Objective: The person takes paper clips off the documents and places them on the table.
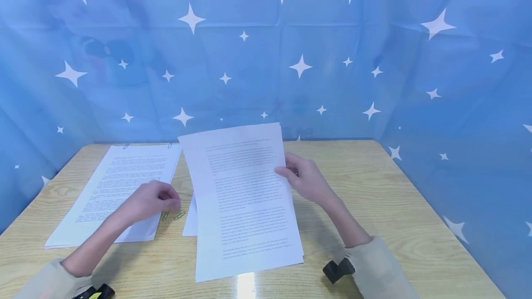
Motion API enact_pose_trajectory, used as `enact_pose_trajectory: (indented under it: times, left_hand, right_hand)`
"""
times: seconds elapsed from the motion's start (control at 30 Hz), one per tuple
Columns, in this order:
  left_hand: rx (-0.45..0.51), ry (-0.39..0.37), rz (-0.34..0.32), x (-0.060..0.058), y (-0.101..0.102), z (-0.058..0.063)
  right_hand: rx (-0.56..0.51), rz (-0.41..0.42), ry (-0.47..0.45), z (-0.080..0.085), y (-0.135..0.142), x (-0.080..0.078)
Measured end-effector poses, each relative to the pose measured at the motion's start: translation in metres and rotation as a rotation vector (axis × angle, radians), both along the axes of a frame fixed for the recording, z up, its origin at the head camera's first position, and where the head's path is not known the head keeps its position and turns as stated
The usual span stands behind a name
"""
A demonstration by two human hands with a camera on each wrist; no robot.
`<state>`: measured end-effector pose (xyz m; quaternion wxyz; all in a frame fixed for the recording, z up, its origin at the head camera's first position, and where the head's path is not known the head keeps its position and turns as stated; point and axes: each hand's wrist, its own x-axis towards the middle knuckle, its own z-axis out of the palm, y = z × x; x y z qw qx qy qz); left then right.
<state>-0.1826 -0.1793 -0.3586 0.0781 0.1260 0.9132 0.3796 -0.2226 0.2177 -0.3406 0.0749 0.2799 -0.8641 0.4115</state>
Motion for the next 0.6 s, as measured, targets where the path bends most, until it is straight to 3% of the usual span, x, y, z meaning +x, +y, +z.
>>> enact_pose_trajectory:
  times: [0.33, 0.6]
  left_hand:
    - [0.04, 0.121, 0.021, -0.005, 0.005, 0.012]
    - [0.082, 0.155, 0.076, -0.012, 0.015, 0.021]
  right_hand:
    - [-0.027, 0.005, 0.006, 0.0, 0.003, -0.002]
    - [-0.044, 0.014, -0.011, 0.0, 0.004, -0.003]
